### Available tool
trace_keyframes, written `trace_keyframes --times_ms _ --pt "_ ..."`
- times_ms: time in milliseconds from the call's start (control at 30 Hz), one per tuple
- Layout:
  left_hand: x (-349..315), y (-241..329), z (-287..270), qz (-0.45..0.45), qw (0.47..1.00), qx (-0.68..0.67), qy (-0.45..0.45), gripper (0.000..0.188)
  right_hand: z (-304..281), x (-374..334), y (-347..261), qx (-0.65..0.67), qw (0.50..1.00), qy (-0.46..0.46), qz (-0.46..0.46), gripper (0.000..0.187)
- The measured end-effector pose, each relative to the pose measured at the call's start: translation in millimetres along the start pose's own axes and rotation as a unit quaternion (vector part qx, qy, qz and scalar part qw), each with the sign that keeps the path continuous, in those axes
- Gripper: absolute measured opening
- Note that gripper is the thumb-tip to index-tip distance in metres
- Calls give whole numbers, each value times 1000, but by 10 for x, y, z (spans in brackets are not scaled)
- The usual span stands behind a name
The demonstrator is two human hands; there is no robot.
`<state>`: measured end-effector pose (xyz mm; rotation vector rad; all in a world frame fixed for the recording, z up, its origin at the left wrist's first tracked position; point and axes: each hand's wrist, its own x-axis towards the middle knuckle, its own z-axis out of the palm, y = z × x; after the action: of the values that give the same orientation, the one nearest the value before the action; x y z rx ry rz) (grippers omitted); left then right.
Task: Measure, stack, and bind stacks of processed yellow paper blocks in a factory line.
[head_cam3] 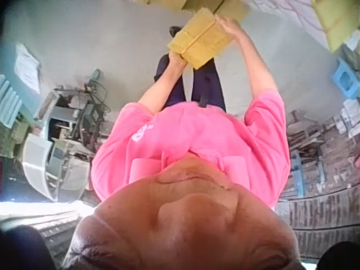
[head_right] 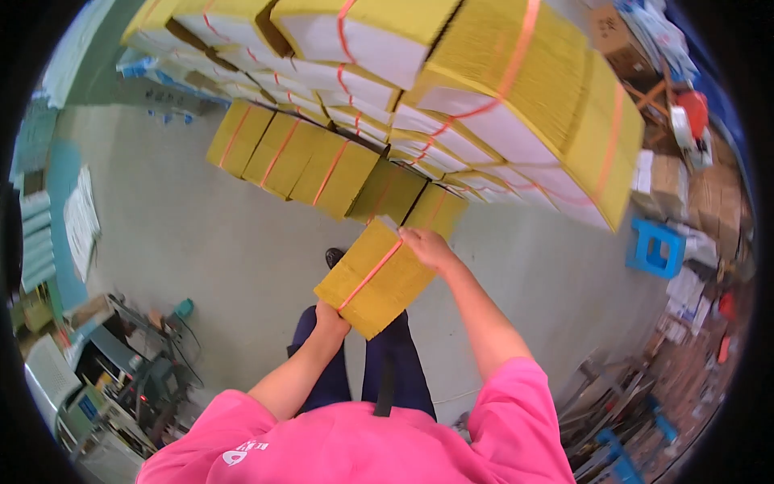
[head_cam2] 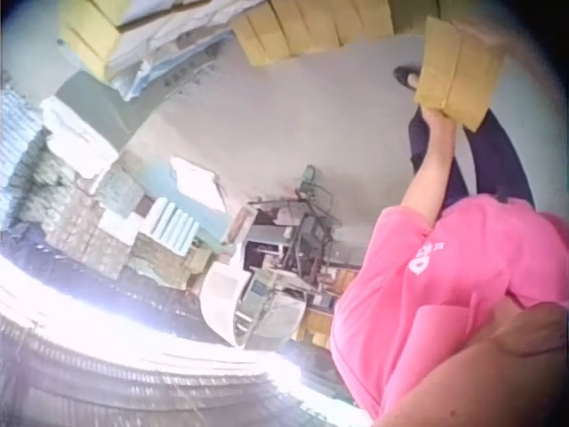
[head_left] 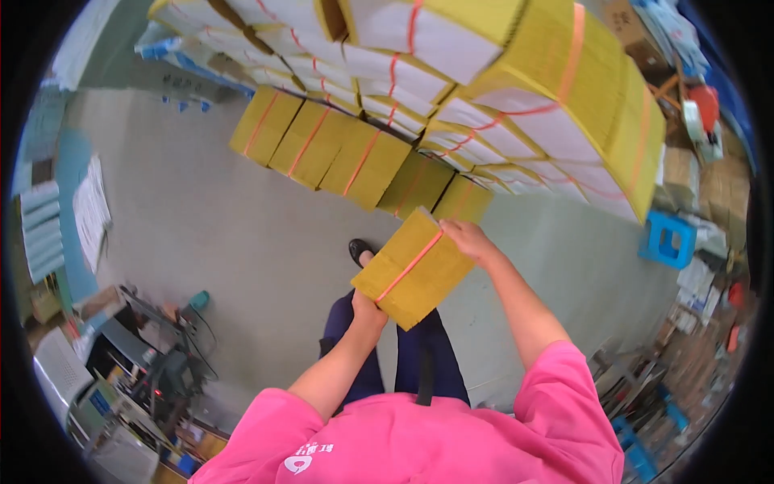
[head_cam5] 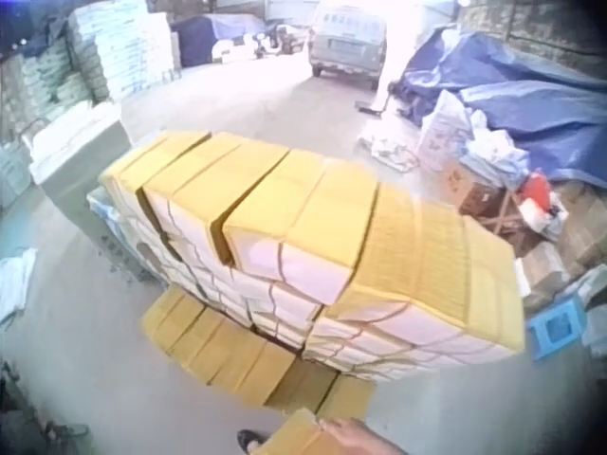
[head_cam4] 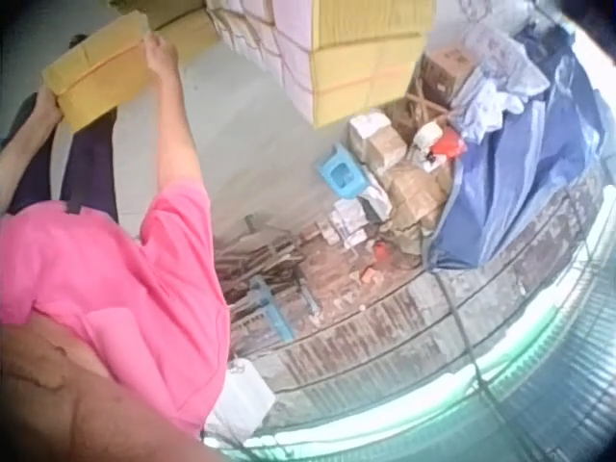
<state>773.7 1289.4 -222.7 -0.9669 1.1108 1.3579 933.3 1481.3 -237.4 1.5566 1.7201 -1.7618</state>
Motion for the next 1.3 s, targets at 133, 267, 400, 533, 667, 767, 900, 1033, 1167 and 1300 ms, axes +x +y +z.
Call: trace_keyframes --times_ms 133,267,400,533,667,767,900,1033,1167,1300 --pt "908 -206 53 -24 989 -130 -66 43 -195 917 216 -27 999 -3 -36 51" --pt "1545 -295 272 -8 988 -154 -16 40 -359 1484 176 -61 995 -60 -41 57" --pt "2240 -276 255 76 989 -125 -3 38 -246 2033 220 -172 981 13 -84 61" --pt "2324 -402 460 24 994 -105 23 44 -198 2143 354 -188 957 147 -166 55" --pt "2371 -211 77 2 993 -109 42 51 37 1731 376 -59 956 253 -139 50" --pt "2373 -167 236 -26 995 -66 68 52 61 1599 876 92 934 345 -35 57" --pt "2338 -156 554 -50 991 -116 -49 56 53 1726 1203 563 808 125 123 69" --pt "2225 37 572 -25 998 -55 21 56 253 1667 947 535 834 96 93 69" --pt "2299 -50 601 -40 998 -39 20 63 126 1690 905 522 843 106 68 69" --pt "2195 184 226 -38 992 67 95 66 213 1532 694 422 880 123 180 68"
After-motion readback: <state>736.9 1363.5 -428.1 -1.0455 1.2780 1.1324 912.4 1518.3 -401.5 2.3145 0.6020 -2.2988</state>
